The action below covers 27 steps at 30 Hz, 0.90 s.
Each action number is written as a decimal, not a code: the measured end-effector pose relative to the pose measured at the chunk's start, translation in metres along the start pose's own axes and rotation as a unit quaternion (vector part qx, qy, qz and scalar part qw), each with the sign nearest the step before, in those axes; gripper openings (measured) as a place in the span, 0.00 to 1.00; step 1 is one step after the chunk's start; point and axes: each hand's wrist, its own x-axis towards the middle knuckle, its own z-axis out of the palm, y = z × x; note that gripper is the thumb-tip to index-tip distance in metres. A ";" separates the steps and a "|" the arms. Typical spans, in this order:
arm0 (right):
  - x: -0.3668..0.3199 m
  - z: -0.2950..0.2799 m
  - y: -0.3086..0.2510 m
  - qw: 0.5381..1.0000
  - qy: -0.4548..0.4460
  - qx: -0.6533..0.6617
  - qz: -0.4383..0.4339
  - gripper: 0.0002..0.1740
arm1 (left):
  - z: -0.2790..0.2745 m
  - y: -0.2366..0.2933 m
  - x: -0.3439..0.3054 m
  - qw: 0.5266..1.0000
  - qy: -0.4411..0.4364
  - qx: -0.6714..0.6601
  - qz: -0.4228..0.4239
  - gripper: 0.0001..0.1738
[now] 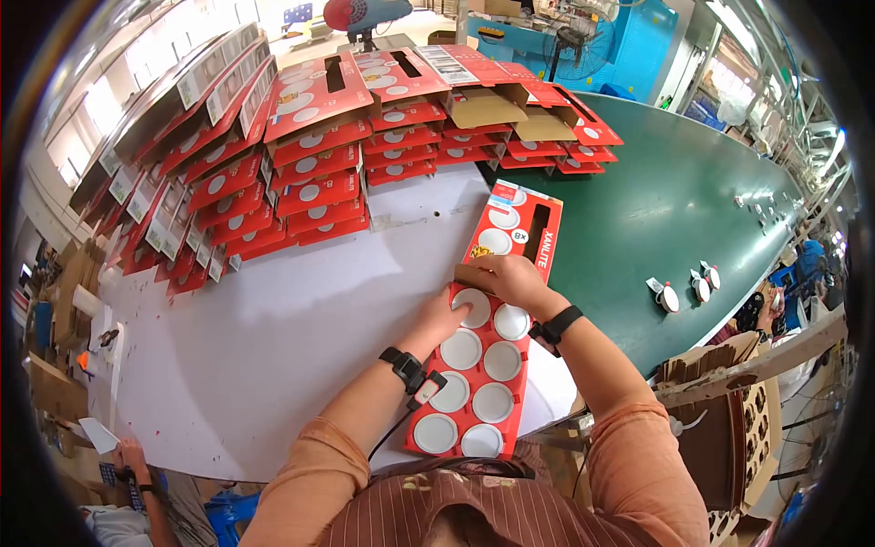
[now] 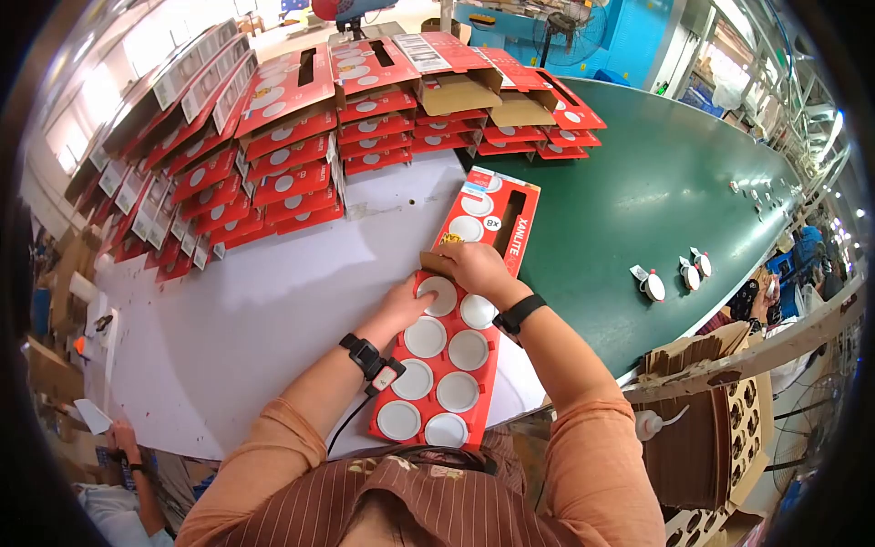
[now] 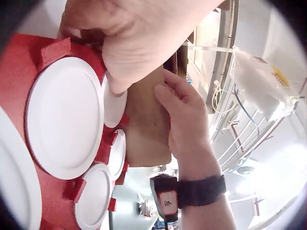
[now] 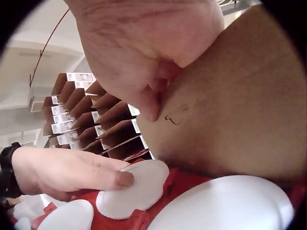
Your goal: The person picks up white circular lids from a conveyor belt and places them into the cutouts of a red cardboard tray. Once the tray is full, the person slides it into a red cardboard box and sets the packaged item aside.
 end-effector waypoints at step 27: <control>-0.039 -0.008 -0.001 0.996 -0.031 -0.009 -0.081 0.13 | -0.014 0.022 -0.021 0.983 0.042 0.155 -0.088 0.36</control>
